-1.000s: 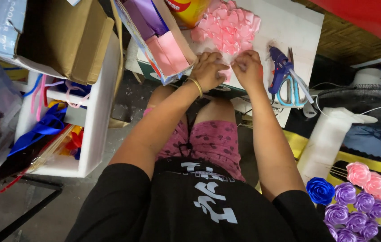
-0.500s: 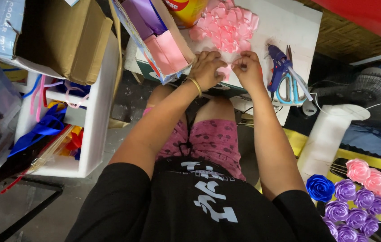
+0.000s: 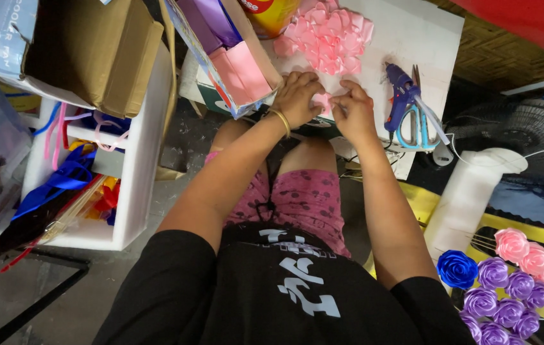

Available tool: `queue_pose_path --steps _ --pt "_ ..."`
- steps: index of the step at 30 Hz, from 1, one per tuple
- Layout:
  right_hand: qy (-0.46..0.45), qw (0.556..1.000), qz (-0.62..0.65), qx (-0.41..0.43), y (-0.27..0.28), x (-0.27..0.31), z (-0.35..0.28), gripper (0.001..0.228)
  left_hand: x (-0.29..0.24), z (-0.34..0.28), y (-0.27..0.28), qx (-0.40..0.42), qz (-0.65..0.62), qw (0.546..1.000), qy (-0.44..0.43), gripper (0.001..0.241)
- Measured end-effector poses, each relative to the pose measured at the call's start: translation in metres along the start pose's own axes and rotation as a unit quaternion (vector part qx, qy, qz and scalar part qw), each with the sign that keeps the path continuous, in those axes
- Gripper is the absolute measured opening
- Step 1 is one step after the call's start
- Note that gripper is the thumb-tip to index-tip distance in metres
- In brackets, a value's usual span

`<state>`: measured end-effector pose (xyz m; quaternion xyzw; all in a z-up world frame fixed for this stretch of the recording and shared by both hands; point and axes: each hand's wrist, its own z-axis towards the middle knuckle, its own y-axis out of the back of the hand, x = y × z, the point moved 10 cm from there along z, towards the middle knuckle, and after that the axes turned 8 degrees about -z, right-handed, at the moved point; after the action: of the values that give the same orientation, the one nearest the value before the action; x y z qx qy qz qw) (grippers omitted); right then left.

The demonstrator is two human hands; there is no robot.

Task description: The person folds pink paper into rose shapes using a hot glue gun and scissors. They repeatedly pick up paper, fold it, apply glue, and trim the edges before placing the finished roses into a cardboard box.

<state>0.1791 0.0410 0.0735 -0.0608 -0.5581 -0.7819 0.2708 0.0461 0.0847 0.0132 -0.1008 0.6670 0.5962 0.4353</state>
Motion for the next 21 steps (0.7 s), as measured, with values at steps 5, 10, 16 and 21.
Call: queue_pose_path --steps 5,10,16,21 --pt "0.031 0.991 -0.127 0.021 -0.009 0.002 -0.014 0.021 -0.003 -0.001 0.003 -0.003 0.003 1.0 -0.002 0.037" --pt "0.103 0.964 -0.246 -0.016 -0.028 0.011 -0.017 0.021 -0.024 -0.002 0.028 -0.095 -0.111 0.982 -0.123 0.024" --pt "0.09 0.947 -0.308 0.018 -0.019 0.015 -0.031 0.028 0.019 0.025 -0.035 -0.054 -0.062 0.997 -0.016 0.05" --pt "0.065 0.954 -0.293 0.01 -0.015 0.024 -0.023 0.037 0.012 0.034 -0.03 -0.145 0.043 0.986 -0.072 0.041"
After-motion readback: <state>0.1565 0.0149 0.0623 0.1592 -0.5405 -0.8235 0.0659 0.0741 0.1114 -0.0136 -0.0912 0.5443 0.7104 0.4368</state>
